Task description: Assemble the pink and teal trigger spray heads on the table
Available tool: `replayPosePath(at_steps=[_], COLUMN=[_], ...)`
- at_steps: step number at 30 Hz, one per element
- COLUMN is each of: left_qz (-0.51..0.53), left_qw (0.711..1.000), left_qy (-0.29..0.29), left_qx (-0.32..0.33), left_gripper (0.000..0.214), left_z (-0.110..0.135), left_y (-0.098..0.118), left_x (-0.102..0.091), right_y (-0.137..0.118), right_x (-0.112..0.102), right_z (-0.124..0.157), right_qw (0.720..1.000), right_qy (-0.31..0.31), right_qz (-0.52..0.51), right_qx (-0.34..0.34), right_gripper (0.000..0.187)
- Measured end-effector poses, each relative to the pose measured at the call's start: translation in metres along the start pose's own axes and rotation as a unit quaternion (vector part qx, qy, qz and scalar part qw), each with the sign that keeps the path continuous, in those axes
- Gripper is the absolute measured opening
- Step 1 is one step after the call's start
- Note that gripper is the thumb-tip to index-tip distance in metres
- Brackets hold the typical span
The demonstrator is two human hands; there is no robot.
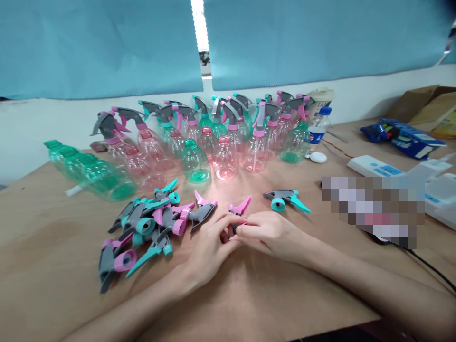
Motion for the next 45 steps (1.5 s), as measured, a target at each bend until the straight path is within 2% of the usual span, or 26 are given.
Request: replayPosePath(at_steps=[4, 7, 9, 12, 15, 17, 24, 28, 36, 41, 45], left_qz=[-0.003, 0.002, 0.006, 0.014, 0.018, 0.018, 0.018, -0.003, 0.001, 0.005, 0.001], left_qw=[1.000, 1.000, 0.999, 0.999, 0.998, 0.997, 0.997, 0.999, 1.000, 0.999, 0.999], left_qy=[0.012, 0.021, 0.026, 0.037, 0.045, 0.051, 0.058, 0.035, 0.024, 0.036, 0.037], left_qx=[-0.011, -0.017, -0.025, -0.035, -0.044, -0.048, -0.042, -0.024, -0.015, -0.025, -0.024], left_gripper=[0.018, 0.017, 0.019, 0.020, 0.017, 0.017, 0.019, 0.024, 0.024, 0.026, 0.024], left_z=[-0.001, -0.001, -0.001, -0.002, -0.002, -0.002, -0.001, -0.001, 0.000, -0.001, 0.000], left_y=[0.000, 0.000, -0.001, -0.002, -0.001, 0.000, -0.002, -0.001, -0.002, 0.000, 0.002], left_x=[-0.002, -0.002, -0.003, -0.004, -0.005, -0.005, -0.007, -0.005, -0.002, -0.005, -0.005], right_y=[0.005, 0.010, 0.014, 0.017, 0.017, 0.018, 0.023, 0.022, 0.028, 0.026, 0.019], right_x=[0.000, -0.001, -0.001, 0.002, 0.006, 0.006, -0.002, 0.003, 0.005, -0.015, -0.020], right_z=[0.003, 0.005, 0.007, 0.010, 0.013, 0.014, 0.014, 0.016, 0.019, 0.015, 0.015], right_qw=[0.998, 0.987, 0.968, 0.923, 0.886, 0.873, 0.894, 0.888, 0.886, 0.905, 0.932], right_qy=[0.015, 0.022, 0.023, 0.033, 0.047, 0.057, 0.054, 0.029, 0.047, 0.117, 0.158], right_qz=[-0.043, -0.117, -0.174, -0.260, -0.324, -0.344, -0.294, -0.317, -0.309, -0.235, -0.203], right_qx=[0.041, 0.112, 0.181, 0.280, 0.328, 0.340, 0.333, 0.331, 0.343, 0.336, 0.258], right_gripper=[0.035, 0.031, 0.025, 0.020, 0.017, 0.012, 0.011, 0.015, 0.021, 0.015, 0.014])
Point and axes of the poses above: each hand's wrist, its own z-axis away from the middle knuckle, its own x-axis out of the palm, y = z × x, the point moved 5 cm from there along -z, towards the middle knuckle, and after that the axes turned 9 degrees about y, right-handed, at the moved point
